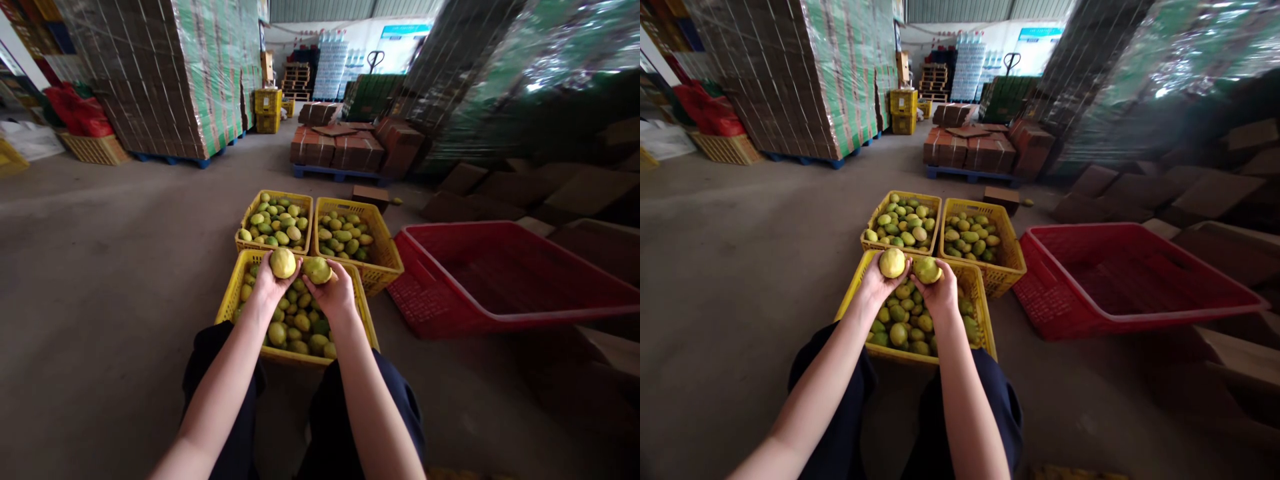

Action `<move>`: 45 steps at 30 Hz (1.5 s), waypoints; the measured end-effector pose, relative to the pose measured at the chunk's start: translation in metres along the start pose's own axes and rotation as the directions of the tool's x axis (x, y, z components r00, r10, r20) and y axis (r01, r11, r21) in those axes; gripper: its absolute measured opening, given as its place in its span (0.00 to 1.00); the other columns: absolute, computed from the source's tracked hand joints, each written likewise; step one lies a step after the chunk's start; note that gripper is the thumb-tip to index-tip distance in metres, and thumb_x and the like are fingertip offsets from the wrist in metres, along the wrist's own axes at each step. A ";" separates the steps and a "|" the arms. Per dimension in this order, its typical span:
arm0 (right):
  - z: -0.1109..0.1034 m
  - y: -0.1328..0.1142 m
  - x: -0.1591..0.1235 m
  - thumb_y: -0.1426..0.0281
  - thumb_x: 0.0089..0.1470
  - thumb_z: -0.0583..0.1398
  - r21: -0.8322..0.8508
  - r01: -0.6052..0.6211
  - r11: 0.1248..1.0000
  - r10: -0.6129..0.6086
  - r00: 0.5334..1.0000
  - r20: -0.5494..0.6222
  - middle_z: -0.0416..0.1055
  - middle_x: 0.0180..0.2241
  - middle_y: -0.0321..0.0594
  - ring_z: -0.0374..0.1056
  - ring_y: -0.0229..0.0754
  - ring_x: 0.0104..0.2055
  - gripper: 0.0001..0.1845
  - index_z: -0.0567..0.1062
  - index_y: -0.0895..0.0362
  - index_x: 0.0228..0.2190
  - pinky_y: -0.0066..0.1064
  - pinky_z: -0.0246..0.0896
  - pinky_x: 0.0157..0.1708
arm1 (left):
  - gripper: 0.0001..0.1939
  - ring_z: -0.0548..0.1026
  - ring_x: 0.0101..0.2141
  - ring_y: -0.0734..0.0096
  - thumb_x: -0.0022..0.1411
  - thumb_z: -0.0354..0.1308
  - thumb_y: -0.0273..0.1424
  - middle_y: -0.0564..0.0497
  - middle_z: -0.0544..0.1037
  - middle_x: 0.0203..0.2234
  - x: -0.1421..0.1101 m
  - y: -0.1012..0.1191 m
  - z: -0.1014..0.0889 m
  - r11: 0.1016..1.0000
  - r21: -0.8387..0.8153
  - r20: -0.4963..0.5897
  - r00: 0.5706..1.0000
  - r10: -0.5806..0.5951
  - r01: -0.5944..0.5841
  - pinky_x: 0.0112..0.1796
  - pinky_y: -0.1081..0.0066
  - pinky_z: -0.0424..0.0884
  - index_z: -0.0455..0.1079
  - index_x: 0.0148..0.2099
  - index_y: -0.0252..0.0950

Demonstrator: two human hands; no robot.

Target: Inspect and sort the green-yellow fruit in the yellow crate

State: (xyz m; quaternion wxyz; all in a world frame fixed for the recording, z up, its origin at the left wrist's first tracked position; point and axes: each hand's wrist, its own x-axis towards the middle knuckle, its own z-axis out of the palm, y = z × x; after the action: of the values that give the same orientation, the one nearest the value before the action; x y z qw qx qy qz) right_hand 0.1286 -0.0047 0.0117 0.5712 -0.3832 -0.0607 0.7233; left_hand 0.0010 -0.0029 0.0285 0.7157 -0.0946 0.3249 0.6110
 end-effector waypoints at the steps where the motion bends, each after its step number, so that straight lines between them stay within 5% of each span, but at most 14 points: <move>1: 0.000 0.001 0.001 0.71 0.55 0.57 0.004 -0.001 1.000 0.001 1.000 -0.009 0.77 0.24 0.40 0.74 0.41 0.25 0.06 0.74 0.58 0.32 0.28 0.73 0.22 | 0.10 0.79 0.32 0.66 0.70 0.49 0.32 0.51 0.76 0.27 0.000 0.000 0.001 1.000 -0.004 -0.002 1.000 0.000 0.000 0.29 0.71 0.80 0.73 0.44 0.40; 12: -0.003 0.000 0.005 0.71 0.56 0.58 -0.020 -0.038 0.999 0.038 0.999 0.008 0.78 0.25 0.40 0.74 0.41 0.26 0.04 0.74 0.57 0.34 0.30 0.74 0.24 | 0.10 0.79 0.33 0.67 0.70 0.49 0.32 0.50 0.76 0.27 0.005 -0.001 0.000 1.000 0.019 -0.035 0.999 0.000 0.001 0.28 0.73 0.79 0.70 0.41 0.37; 19: 0.000 0.001 0.001 0.68 0.58 0.60 -0.053 -0.067 0.996 0.067 0.998 0.011 0.76 0.22 0.37 0.72 0.39 0.21 0.07 0.75 0.57 0.30 0.26 0.67 0.16 | 0.10 0.80 0.31 0.67 0.68 0.54 0.34 0.48 0.79 0.29 -0.001 -0.005 0.000 0.999 0.047 0.124 0.992 -0.017 0.011 0.30 0.72 0.79 0.73 0.46 0.36; 23: 0.003 -0.003 -0.005 0.65 0.60 0.60 -0.056 0.038 0.998 -0.038 0.999 0.002 0.76 0.21 0.34 0.71 0.37 0.20 0.10 0.76 0.57 0.31 0.26 0.68 0.19 | 0.10 0.80 0.30 0.66 0.67 0.55 0.35 0.50 0.79 0.28 -0.001 -0.005 0.001 0.999 0.033 0.177 0.984 0.032 -0.038 0.30 0.70 0.79 0.73 0.47 0.38; 27: 0.001 -0.004 -0.010 0.61 0.58 0.57 -0.047 0.199 0.979 -0.195 0.977 0.084 0.76 0.22 0.37 0.70 0.38 0.21 0.16 0.78 0.59 0.28 0.29 0.70 0.22 | 0.14 0.80 0.29 0.70 0.70 0.50 0.34 0.48 0.80 0.27 -0.002 -0.007 0.002 0.989 0.031 0.259 0.957 0.130 -0.142 0.35 0.70 0.79 0.75 0.38 0.34; 30: 0.000 0.000 -0.013 0.61 0.54 0.58 -0.095 0.457 0.884 -0.448 0.888 0.109 0.77 0.24 0.38 0.72 0.40 0.26 0.16 0.79 0.58 0.24 0.30 0.70 0.29 | 0.12 0.81 0.32 0.69 0.66 0.55 0.32 0.48 0.81 0.28 -0.004 -0.014 0.001 0.957 0.089 0.324 0.916 0.235 -0.277 0.38 0.72 0.77 0.76 0.34 0.33; 34: -0.002 0.011 -0.020 0.65 0.52 0.59 -0.228 0.788 0.572 -0.762 0.613 0.207 0.77 0.29 0.36 0.72 0.40 0.34 0.13 0.81 0.55 0.24 0.28 0.66 0.39 | 0.10 0.82 0.38 0.61 0.61 0.59 0.32 0.46 0.83 0.30 -0.005 -0.024 -0.003 0.923 0.201 0.388 0.891 0.233 -0.329 0.40 0.71 0.75 0.78 0.32 0.33; 39: -0.006 0.015 -0.027 0.63 0.54 0.57 -0.283 0.877 0.388 -0.812 0.471 0.344 0.78 0.31 0.38 0.73 0.45 0.36 0.15 0.83 0.54 0.29 0.33 0.66 0.40 | 0.15 0.81 0.28 0.66 0.61 0.55 0.34 0.47 0.82 0.26 -0.005 -0.024 -0.008 0.924 0.185 0.447 0.866 0.225 -0.335 0.35 0.70 0.74 0.79 0.29 0.33; 45: -0.011 0.011 -0.029 0.62 0.58 0.54 -0.263 0.944 0.196 -0.811 0.307 0.498 0.79 0.30 0.40 0.75 0.47 0.35 0.19 0.82 0.56 0.32 0.36 0.68 0.38 | 0.16 0.80 0.29 0.63 0.57 0.57 0.38 0.46 0.82 0.24 -0.004 -0.020 -0.011 0.874 0.195 0.554 0.785 0.277 -0.446 0.36 0.67 0.74 0.80 0.27 0.34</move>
State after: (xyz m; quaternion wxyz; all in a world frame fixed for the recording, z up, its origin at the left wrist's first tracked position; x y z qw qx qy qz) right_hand 0.1280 -0.0380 0.0123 0.7418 -0.3194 -0.5314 0.2554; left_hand 0.0160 -0.0171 0.0171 0.6489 0.2507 0.2293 0.6808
